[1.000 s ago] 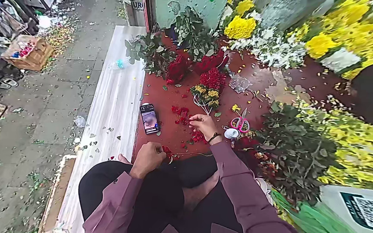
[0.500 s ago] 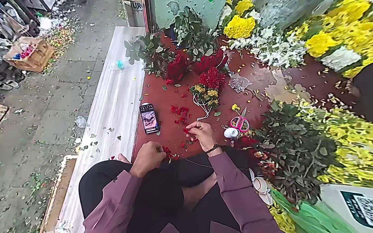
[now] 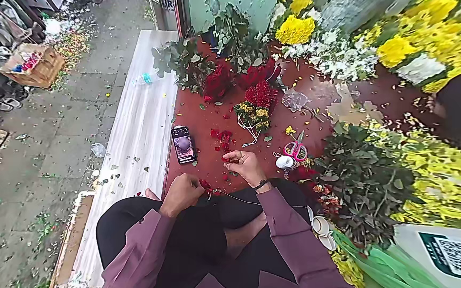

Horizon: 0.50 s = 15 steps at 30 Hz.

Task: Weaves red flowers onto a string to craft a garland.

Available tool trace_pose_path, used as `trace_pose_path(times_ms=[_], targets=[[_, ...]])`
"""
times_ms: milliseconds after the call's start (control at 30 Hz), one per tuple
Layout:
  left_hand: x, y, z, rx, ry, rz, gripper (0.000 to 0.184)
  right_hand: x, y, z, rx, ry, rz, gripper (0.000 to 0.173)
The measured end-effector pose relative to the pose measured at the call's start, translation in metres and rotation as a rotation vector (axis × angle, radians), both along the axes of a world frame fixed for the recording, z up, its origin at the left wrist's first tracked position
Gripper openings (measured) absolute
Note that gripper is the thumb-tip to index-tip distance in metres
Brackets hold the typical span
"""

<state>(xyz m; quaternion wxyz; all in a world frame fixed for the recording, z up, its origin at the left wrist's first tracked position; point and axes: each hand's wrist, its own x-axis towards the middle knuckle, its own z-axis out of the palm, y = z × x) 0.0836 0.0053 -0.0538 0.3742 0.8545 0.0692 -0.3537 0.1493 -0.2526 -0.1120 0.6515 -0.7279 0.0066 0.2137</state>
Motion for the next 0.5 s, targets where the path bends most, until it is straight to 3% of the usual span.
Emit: trace_pose_path(times_ms=[100,233,400,500], targets=[[0.001,0.001,-0.002,0.020,-0.016,-0.002,0.018,-0.005,0.004,0.004,-0.014,-0.028,-0.037,0.016],[0.002,0.000,0.000,0.038,-0.021,0.033,0.017,-0.023,0.016,0.013,0.093,0.028,-0.119,0.012],[0.003,0.001,0.002,-0.004,-0.012,0.121,0.020,-0.059,0.038,0.034,0.289,0.222,-0.113,0.043],[0.002,-0.001,0.001,-0.118,0.020,0.160,0.020,-0.070,0.048,0.031,0.265,0.274,-0.095,0.048]])
